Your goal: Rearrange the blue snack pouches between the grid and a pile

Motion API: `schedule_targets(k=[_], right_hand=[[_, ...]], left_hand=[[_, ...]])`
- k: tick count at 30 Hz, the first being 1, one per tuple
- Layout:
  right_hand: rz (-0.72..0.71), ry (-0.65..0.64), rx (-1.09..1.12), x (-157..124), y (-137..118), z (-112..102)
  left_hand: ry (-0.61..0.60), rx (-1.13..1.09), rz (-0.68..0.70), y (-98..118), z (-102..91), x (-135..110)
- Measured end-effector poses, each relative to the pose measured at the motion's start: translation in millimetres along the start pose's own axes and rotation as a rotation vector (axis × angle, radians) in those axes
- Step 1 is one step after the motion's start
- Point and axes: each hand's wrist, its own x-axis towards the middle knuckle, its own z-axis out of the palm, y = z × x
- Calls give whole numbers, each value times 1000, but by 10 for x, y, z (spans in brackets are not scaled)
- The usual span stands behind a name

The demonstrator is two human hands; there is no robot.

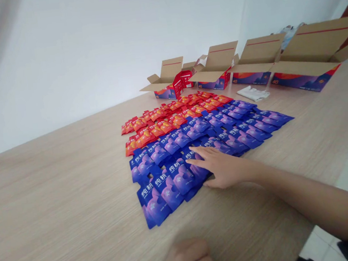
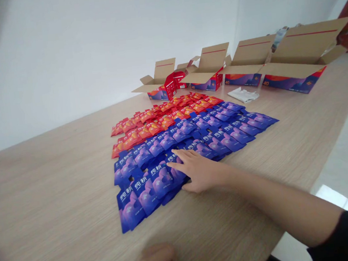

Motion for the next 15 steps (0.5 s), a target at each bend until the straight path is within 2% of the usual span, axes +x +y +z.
schedule_targets(k=[4, 9, 15], right_hand=[[6, -35, -7, 2, 27, 20], [15, -48, 0, -8, 34, 10], [13, -91, 24, -17, 56, -5]], left_hand=[[-34, -67, -36, 19, -9, 15], [17, -96, -37, 8, 67, -5], [-12, -101, -96, 18, 95, -16]])
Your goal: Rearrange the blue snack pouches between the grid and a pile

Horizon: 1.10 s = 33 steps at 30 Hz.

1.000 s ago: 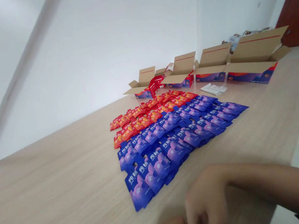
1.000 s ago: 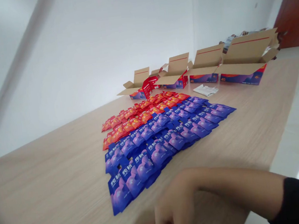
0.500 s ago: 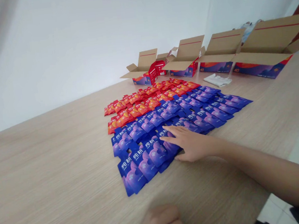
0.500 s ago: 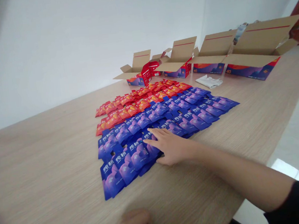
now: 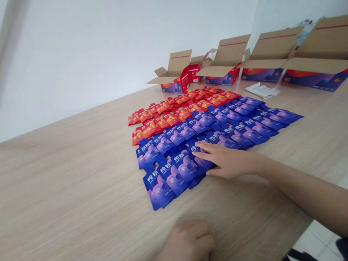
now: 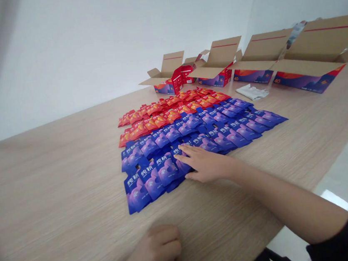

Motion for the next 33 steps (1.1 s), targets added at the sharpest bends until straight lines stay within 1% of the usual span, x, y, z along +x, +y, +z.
schedule_targets(k=[3, 7, 10, 16, 18, 20, 22, 24, 26, 28, 29, 31, 33], right_hand=[[-6, 18, 27, -3, 23, -6], [-22, 11, 51, -24, 38, -24], [-45, 33, 39, -42, 25, -24], [-212, 169, -94, -22, 63, 44], [-182, 232, -112, -25, 75, 36], [-138, 301, -113, -62, 28, -13], [-157, 376, -110, -144, -116, -86], [-223, 458, -96, -266, -358, -147], [-284, 493, -80, -402, -661, -159], [-353, 472, -94, -514, -972, -103], [-396, 443, -115, -552, -1116, -48], [-476, 374, -158, -581, -1363, 111], [-516, 317, -174, -556, -1545, 317]], left_hand=[[-3, 11, -6, 36, -16, 7], [-46, 7, -58, 133, -104, 33], [-38, -6, -62, 171, -154, 44], [-32, -7, -48, 148, -132, 38], [-29, 2, -37, 145, -115, 47], [-12, 19, -3, 150, -120, 53], [38, 68, 56, 174, -177, 40], [143, 147, 97, 240, -316, -13], [295, 204, 111, 361, -542, -108], [440, 224, 94, 523, -822, -222], [481, 246, 46, 601, -961, -272], [534, 295, -96, 704, -1189, -332], [532, 312, -244, 680, -1302, -324]])
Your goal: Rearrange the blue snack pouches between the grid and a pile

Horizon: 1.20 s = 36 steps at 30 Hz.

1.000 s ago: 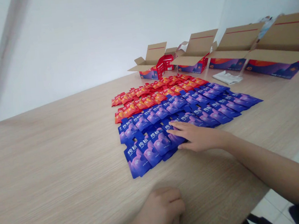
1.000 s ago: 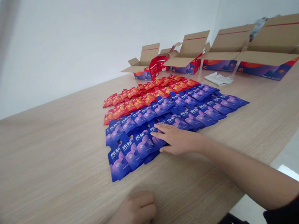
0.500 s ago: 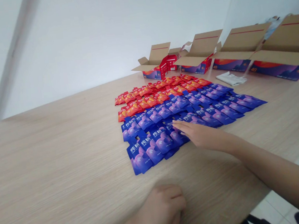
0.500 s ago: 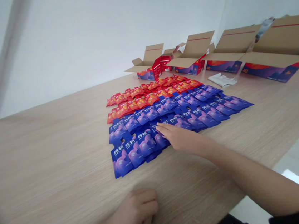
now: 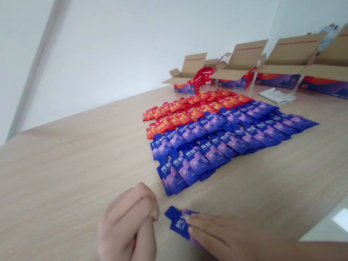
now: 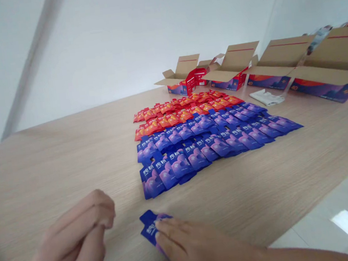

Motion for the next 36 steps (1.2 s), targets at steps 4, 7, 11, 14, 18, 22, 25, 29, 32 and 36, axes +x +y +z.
schedule_targets(k=[4, 7, 11, 14, 18, 22, 25, 29, 32, 36], right_hand=[[-4, -52, 45, 80, -204, 392], [9, -66, 92, 92, -259, 569], [60, -28, 163, 48, -280, 677], [79, 27, 189, 0, -278, 732], [69, 112, 202, -20, -277, 784], [80, 96, 245, 6, -285, 799], [103, 59, 285, 15, -289, 785], [121, 35, 330, 10, -285, 729], [128, 33, 348, 9, -282, 691], [139, 21, 380, 9, -282, 692]], left_hand=[[-151, 95, -157, -320, 320, 134], [-242, 237, -216, -573, 683, 214], [-350, 434, -283, -680, 1019, 336], [-388, 486, -291, -660, 1167, 407], [-410, 497, -292, -660, 1247, 414], [-411, 500, -309, -677, 1242, 379], [-408, 497, -319, -676, 1241, 366], [-406, 496, -300, -681, 1247, 363], [-402, 496, -287, -698, 1243, 364], [-399, 492, -265, -723, 1241, 376]])
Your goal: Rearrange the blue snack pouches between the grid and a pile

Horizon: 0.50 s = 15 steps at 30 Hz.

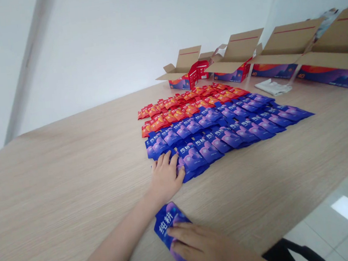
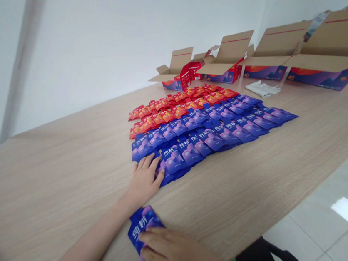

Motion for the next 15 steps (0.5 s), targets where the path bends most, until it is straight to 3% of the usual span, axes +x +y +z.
schedule_targets(k=[15], right_hand=[[42, -18, 25, -4, -22, 18]], left_hand=[[49, -72, -7, -10, 6, -28]])
